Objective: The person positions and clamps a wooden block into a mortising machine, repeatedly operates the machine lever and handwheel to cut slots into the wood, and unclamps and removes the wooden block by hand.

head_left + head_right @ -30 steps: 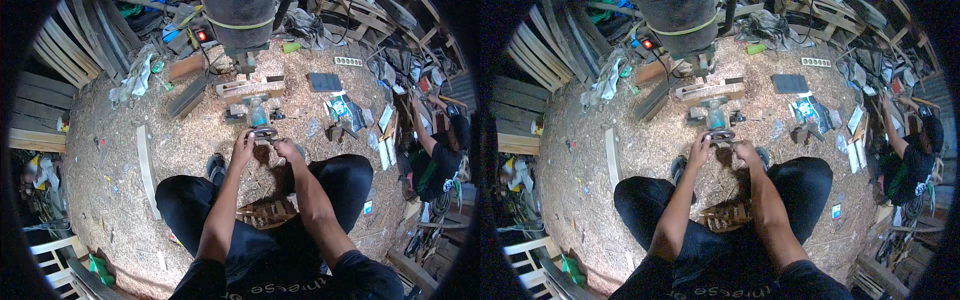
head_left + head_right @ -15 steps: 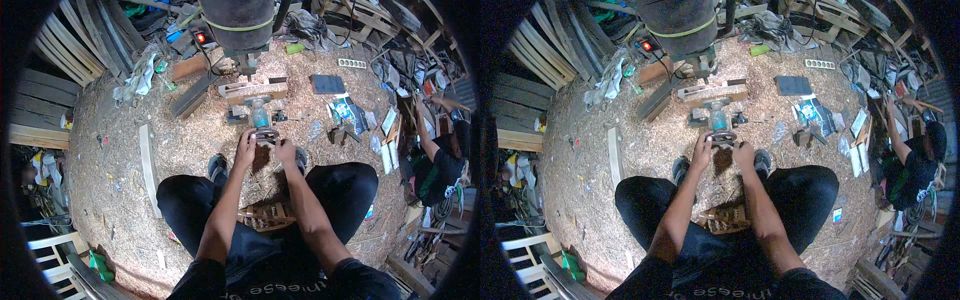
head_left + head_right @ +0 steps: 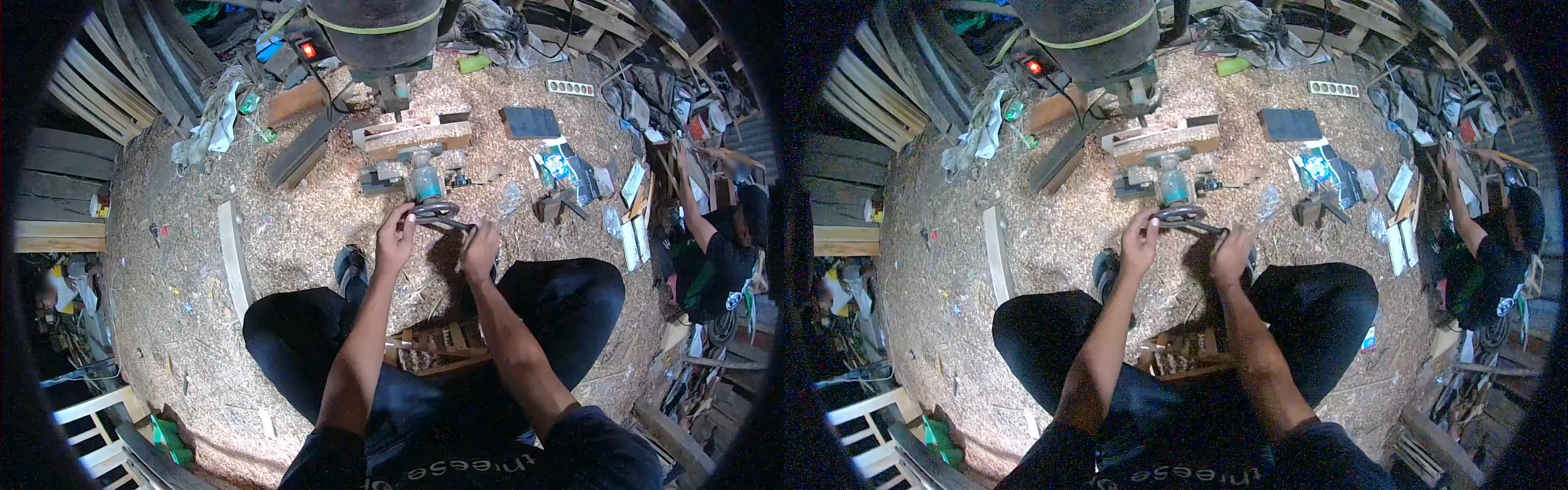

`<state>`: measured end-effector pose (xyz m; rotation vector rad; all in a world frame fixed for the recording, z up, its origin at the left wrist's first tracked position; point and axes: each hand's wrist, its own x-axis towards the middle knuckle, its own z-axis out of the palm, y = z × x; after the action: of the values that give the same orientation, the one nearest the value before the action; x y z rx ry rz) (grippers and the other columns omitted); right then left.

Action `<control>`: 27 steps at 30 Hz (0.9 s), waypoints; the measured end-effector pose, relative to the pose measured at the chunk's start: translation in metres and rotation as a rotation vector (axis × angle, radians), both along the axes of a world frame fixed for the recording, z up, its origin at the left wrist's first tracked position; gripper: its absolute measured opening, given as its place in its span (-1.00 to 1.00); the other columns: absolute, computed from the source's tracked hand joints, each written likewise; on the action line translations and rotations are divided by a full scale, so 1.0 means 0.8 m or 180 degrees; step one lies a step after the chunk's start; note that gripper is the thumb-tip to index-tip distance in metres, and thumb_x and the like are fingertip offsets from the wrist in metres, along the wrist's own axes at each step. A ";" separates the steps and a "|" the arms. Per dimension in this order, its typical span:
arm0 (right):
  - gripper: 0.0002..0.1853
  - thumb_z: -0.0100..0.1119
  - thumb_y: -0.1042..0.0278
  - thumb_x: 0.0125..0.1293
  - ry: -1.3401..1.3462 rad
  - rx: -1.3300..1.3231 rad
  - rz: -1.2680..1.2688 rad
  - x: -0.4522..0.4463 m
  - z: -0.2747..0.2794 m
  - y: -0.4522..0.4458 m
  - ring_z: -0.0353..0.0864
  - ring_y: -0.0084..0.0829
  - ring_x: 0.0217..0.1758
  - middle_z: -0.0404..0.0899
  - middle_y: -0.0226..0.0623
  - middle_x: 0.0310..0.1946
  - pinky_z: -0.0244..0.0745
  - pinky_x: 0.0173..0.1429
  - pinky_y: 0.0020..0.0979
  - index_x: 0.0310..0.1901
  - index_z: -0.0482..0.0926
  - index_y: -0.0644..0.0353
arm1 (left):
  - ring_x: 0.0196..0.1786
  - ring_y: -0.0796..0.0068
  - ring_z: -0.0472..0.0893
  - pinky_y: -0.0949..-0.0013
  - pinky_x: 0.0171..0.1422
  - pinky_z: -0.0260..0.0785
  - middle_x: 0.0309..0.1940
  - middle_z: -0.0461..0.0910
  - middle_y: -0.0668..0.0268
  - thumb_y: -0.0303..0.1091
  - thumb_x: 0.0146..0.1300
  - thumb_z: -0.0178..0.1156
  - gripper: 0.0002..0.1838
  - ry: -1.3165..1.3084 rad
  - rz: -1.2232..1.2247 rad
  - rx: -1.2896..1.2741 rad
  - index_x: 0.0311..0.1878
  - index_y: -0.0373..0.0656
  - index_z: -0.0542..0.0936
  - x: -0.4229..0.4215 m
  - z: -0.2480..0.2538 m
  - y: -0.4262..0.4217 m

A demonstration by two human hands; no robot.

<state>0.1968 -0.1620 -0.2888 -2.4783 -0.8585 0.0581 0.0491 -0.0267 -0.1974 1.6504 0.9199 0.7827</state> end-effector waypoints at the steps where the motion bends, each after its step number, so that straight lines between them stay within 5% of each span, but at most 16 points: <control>1: -0.37 0.15 0.22 0.33 -0.0084 -0.0032 0.0265 -0.013 -0.001 -0.011 0.31 0.21 0.29 0.36 0.28 0.17 0.17 0.42 0.02 0.28 0.27 0.52 | -0.10 0.48 0.62 0.43 0.01 0.47 -0.08 0.63 0.19 -0.47 0.41 0.13 -0.70 -0.0031 0.0013 0.0027 0.18 -0.26 0.55 0.002 0.000 -0.003; 4: -0.11 0.25 0.34 0.13 0.0082 -0.0052 0.0726 -0.044 0.002 -0.018 0.12 0.23 0.47 0.06 0.29 0.44 0.06 0.52 0.01 0.44 0.05 0.51 | 0.00 0.34 0.64 0.38 0.09 0.47 0.02 0.61 0.09 -0.52 0.36 0.13 -0.64 -0.0084 0.0002 0.0323 0.21 -0.27 0.53 0.003 -0.005 -0.006; 6: -0.08 0.28 0.32 0.10 0.0203 -0.0219 0.0771 -0.040 0.008 -0.018 0.11 0.25 0.47 0.05 0.30 0.44 0.04 0.53 0.03 0.44 0.04 0.51 | 0.09 0.22 0.63 0.33 0.17 0.45 0.13 0.58 0.01 -0.54 0.33 0.14 -0.57 -0.0069 -0.0004 0.0392 0.27 -0.28 0.50 -0.002 -0.007 -0.009; 11: -0.04 0.31 0.21 0.08 0.0768 -0.0432 0.1084 0.015 -0.053 -0.010 0.02 0.23 0.52 0.03 0.29 0.46 -0.03 0.56 0.09 0.43 0.04 0.50 | 0.21 0.35 0.56 0.32 0.25 0.42 0.24 0.52 0.09 -0.57 0.33 0.14 -0.51 -0.0010 -0.0191 0.0343 0.34 -0.24 0.44 -0.010 -0.014 -0.013; 15: -0.23 0.24 0.15 0.25 0.1726 -0.0649 0.0474 0.044 0.028 0.011 0.42 0.13 0.34 0.44 0.31 0.22 0.30 0.44 -0.10 0.36 0.23 0.50 | 0.21 0.31 0.56 0.29 0.28 0.41 0.20 0.55 0.10 -0.56 0.33 0.14 -0.55 0.0084 -0.0171 0.0401 0.30 -0.23 0.48 -0.011 -0.006 -0.012; 16: -0.40 0.22 0.21 0.30 0.0664 0.0345 0.0261 0.044 -0.046 0.011 0.59 0.10 0.16 0.60 0.23 0.03 0.44 0.30 -0.16 0.26 0.40 0.44 | 0.21 0.30 0.56 0.29 0.29 0.40 0.18 0.55 0.10 -0.55 0.33 0.14 -0.57 0.0103 -0.0156 0.0503 0.28 -0.23 0.49 -0.010 0.000 -0.011; 17: -0.42 0.21 0.19 0.31 0.0815 0.0586 0.0134 0.043 -0.033 0.021 0.58 0.12 0.16 0.60 0.21 0.03 0.42 0.31 -0.13 0.23 0.42 0.44 | 0.21 0.29 0.56 0.29 0.29 0.40 0.17 0.56 0.10 -0.55 0.34 0.14 -0.58 0.0121 -0.0146 0.0600 0.27 -0.23 0.50 -0.009 0.005 -0.010; 19: -0.46 0.19 0.16 0.32 0.1110 0.1039 -0.0099 0.037 0.023 0.041 0.55 0.14 0.15 0.58 0.18 0.04 0.37 0.33 -0.08 0.18 0.46 0.44 | 0.22 0.27 0.56 0.29 0.31 0.38 0.13 0.58 0.09 -0.51 0.33 0.15 -0.61 0.0068 -0.0134 0.0464 0.23 -0.23 0.52 -0.004 0.020 -0.010; 22: -0.54 0.17 0.21 0.38 0.1084 0.1783 0.0066 0.026 0.128 0.071 0.57 -0.09 0.13 0.57 0.04 0.06 0.42 0.27 -0.18 0.17 0.49 0.38 | 0.23 0.24 0.55 0.27 0.36 0.33 0.13 0.58 0.08 -0.49 0.34 0.14 -0.61 0.0083 -0.0107 0.0133 0.23 -0.23 0.52 0.003 0.054 -0.007; 27: -0.63 0.15 0.31 0.41 0.0660 0.2808 0.0724 0.020 0.328 0.120 0.57 -0.28 0.06 0.58 -0.09 -0.01 0.45 0.18 -0.28 0.16 0.51 0.32 | 0.20 0.13 0.55 0.22 0.33 0.35 0.11 0.55 0.05 -0.56 0.30 0.11 -0.64 -0.0455 0.0511 0.1382 0.18 -0.30 0.52 0.028 0.177 0.027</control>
<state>0.2129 -0.0656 -0.0263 -1.5235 -0.8329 0.0090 0.0718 -0.0051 -0.0559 1.8749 0.8260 1.2630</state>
